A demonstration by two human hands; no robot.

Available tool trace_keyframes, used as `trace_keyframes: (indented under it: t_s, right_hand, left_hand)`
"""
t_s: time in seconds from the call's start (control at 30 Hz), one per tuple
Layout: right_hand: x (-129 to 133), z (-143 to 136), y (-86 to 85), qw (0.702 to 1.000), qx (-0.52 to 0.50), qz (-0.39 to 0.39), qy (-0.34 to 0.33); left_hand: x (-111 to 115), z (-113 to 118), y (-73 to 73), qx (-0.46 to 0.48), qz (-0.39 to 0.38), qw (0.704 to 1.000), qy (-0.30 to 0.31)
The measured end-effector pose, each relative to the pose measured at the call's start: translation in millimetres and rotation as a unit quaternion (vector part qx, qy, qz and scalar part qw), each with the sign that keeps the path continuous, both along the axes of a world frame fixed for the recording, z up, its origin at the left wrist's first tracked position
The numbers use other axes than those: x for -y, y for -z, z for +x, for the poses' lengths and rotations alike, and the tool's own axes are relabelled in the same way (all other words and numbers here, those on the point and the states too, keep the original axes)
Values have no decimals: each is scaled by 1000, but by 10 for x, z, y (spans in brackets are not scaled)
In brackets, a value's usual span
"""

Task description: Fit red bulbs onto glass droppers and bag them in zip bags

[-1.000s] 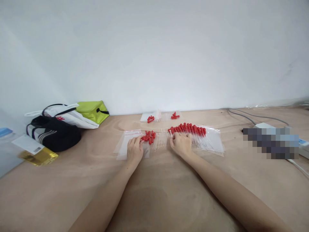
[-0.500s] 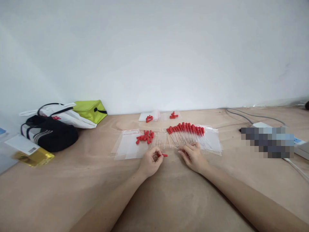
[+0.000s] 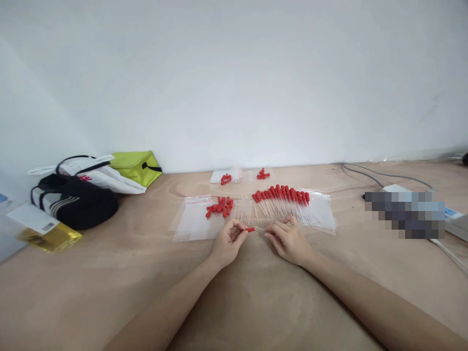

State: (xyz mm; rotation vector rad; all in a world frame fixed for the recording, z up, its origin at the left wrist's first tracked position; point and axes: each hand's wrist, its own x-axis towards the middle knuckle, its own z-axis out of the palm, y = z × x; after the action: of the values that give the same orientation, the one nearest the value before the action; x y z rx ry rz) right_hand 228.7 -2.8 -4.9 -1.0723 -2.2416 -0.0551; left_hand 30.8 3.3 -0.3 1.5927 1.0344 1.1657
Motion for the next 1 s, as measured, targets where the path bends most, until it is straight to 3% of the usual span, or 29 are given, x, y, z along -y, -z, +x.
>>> trace_keyframes:
  t_s: [0.13,0.27,0.53,0.7,1.0]
  right_hand:
    - [-4,-19,12,1000,-15,13,-4]
    - [5,-49,22,999,-27,11,-16]
    - [18,-83,27,997,-19,-35,-60]
    - [-1,-44,-9,994,-17,-68,-86]
    - [-101,41,-44,991,18,-63,-121]
  left_hand:
    - [6,2,13,-11,-16,1000,-1]
    - [13,3,16,-33,-33,998,36]
    - [19,-5,25,-108,38,993,19]
    - [37,-26,-10,-155,122,980,-5]
    - [73,-33,-101,-220,128,965,67]
